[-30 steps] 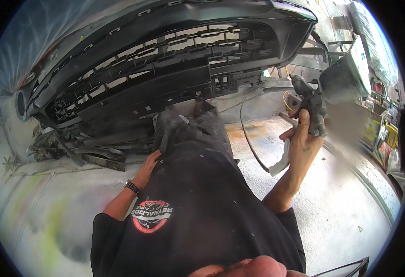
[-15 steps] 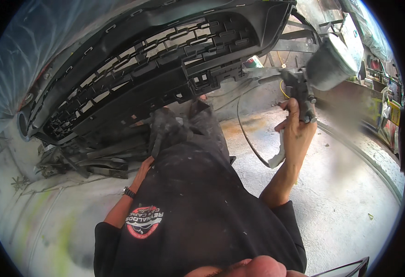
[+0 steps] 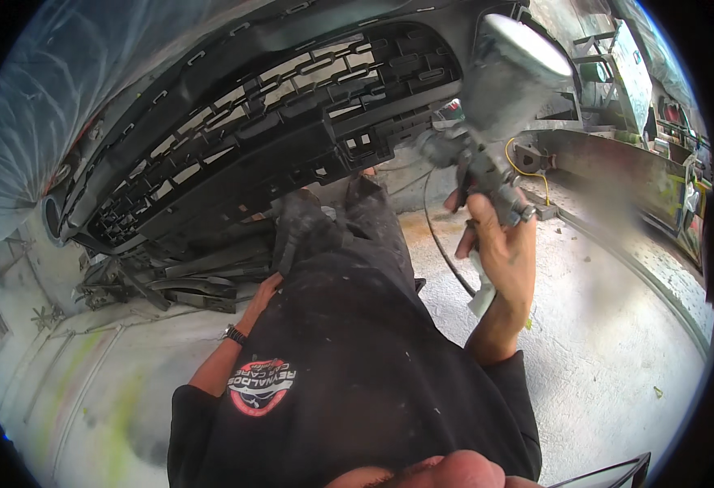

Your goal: The person uses a spray gun to apply paint to a black car grille and a curved trim piece. They hold the parts with one hand while spraying with the other, moving around the workshop to cover different angles.

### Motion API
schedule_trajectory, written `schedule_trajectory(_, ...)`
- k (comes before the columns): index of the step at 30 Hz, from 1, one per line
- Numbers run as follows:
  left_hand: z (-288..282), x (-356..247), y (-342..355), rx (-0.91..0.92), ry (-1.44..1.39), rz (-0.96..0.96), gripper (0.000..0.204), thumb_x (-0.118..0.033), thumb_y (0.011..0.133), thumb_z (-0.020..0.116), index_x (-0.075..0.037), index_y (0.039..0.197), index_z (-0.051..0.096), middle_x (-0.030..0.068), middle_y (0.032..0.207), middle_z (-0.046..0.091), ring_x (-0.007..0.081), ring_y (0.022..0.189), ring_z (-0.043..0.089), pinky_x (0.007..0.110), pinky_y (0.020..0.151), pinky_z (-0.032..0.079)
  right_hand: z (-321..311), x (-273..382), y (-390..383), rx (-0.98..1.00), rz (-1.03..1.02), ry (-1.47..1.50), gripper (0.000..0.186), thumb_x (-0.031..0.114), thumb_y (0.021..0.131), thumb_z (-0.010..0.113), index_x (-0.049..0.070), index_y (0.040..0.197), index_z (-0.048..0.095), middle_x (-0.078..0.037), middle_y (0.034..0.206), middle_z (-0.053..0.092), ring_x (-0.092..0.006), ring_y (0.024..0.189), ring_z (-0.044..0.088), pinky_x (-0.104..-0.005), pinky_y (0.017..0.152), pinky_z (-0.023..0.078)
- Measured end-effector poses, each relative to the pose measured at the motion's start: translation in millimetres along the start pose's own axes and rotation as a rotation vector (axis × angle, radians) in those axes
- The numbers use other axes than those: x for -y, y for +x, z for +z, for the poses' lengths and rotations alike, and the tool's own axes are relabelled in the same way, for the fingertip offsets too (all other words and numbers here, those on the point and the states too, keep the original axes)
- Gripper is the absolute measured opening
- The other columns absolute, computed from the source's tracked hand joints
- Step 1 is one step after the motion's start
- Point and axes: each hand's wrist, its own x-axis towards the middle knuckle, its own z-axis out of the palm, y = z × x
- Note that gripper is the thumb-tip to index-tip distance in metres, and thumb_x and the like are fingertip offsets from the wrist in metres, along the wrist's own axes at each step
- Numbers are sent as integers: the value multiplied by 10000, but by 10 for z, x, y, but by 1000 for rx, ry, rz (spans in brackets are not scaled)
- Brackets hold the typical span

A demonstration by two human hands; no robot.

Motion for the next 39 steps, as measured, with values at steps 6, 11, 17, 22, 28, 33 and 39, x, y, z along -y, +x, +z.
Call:
schedule_trajectory(6, 20, 27, 45, -8, -11, -5, 492, -174, 976, 513, 15, 1423, 432, 215, 1486, 424, 351, 1392, 402, 426, 1150, 334, 12, 171, 130, -228, -59, -159, 295, 196, 973, 662, -48, 1131, 609, -85, 852, 663, -78, 522, 536, -214, 436, 434)
schedule_trajectory(11, 21, 49, 112, -17, -7, -6, 500, -191, 973, 525, 18, 1419, 439, 220, 1477, 436, 353, 1385, 413, 429, 1144, 340, 76, 128, 81, 8, -63, 11, 422, 331, 985, 634, -55, 1153, 604, -121, 867, 663, -111, 488, 539, -226, 406, 433)
schedule_trajectory(17, 23, -3, 252, -24, 23, -12, 510, -212, 970, 538, 22, 1414, 447, 225, 1466, 451, 356, 1377, 426, 434, 1138, 347, -64, 150, 211, -50, -119, 40, 361, 257, 1003, 598, -46, 1199, 603, -127, 874, 652, -110, 556, 565, -216, 414, 434)
schedule_trajectory(22, 61, -186, 359, -21, 28, -62, 520, -229, 968, 550, 26, 1410, 454, 230, 1458, 463, 358, 1370, 436, 438, 1132, 353, -547, 62, 518, -144, -146, -83, 368, 285, 1009, 594, -42, 1176, 623, -108, 882, 653, -99, 505, 525, -220, 413, 417)
schedule_trajectory(28, 71, -513, 530, 3, 71, -176, 530, -245, 966, 539, 43, 1403, 459, 240, 1441, 481, 365, 1359, 447, 442, 1125, 364, -986, -239, 803, 195, -59, -35, 392, 301, 997, 623, -40, 1188, 600, -88, 852, 653, -83, 489, 521, -215, 399, 408)
schedule_trajectory(33, 1, -995, 604, 17, 66, -261, 532, -241, 964, 542, 43, 1404, 458, 237, 1448, 474, 363, 1365, 441, 443, 1132, 357, -1021, -281, 981, 436, 43, 150, 302, 242, 969, 674, -9, 1123, 604, -35, 816, 643, -66, 542, 528, -220, 418, 429)
schedule_trajectory(39, -99, -1342, 698, 31, 65, -334, 534, -237, 961, 546, 43, 1406, 456, 233, 1457, 464, 359, 1372, 434, 443, 1140, 349, -1056, -374, 1277, 398, -131, -85, 384, 284, 916, 741, -32, 1079, 596, -61, 644, 572, -104, 544, 524, -303, 485, 419)
